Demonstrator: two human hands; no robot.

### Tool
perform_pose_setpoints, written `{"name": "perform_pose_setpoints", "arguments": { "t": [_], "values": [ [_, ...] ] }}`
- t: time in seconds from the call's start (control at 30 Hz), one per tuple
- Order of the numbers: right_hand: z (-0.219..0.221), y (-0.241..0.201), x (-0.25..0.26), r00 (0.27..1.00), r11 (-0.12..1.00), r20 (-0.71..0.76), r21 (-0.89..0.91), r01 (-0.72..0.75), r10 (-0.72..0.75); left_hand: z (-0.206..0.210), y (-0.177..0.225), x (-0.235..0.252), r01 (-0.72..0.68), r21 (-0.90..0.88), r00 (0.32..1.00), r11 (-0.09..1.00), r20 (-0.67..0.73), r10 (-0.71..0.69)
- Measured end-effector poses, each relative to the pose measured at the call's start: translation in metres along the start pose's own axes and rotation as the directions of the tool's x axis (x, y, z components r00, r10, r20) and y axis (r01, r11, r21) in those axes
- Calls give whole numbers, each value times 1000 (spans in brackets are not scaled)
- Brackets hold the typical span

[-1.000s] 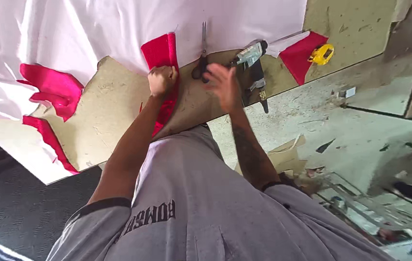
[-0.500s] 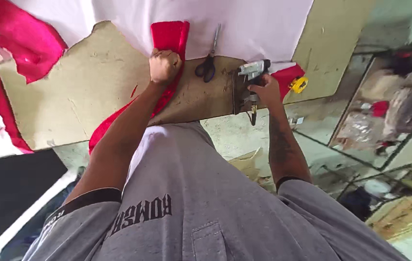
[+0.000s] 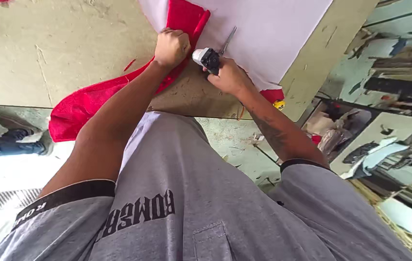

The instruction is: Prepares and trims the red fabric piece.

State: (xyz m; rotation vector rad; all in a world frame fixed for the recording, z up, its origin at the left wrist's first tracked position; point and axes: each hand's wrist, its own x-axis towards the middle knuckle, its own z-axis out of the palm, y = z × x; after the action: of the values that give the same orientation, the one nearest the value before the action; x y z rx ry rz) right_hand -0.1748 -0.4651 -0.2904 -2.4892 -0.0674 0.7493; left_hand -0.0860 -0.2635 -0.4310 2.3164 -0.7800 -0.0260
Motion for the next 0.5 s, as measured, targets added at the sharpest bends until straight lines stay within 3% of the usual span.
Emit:
{"name": "perform_pose_setpoints", "arguments": {
  "t": [0.17, 0.5],
  "values": [
    [7, -3, 0, 998, 999, 29, 0, -51, 51, 0, -1, 0, 24, -36, 999, 999, 40, -23],
    [46, -33, -20, 991, 991, 114, 97, -87, 75, 1, -3, 3, 15, -37, 1000, 999, -14, -16]
  ]
}}
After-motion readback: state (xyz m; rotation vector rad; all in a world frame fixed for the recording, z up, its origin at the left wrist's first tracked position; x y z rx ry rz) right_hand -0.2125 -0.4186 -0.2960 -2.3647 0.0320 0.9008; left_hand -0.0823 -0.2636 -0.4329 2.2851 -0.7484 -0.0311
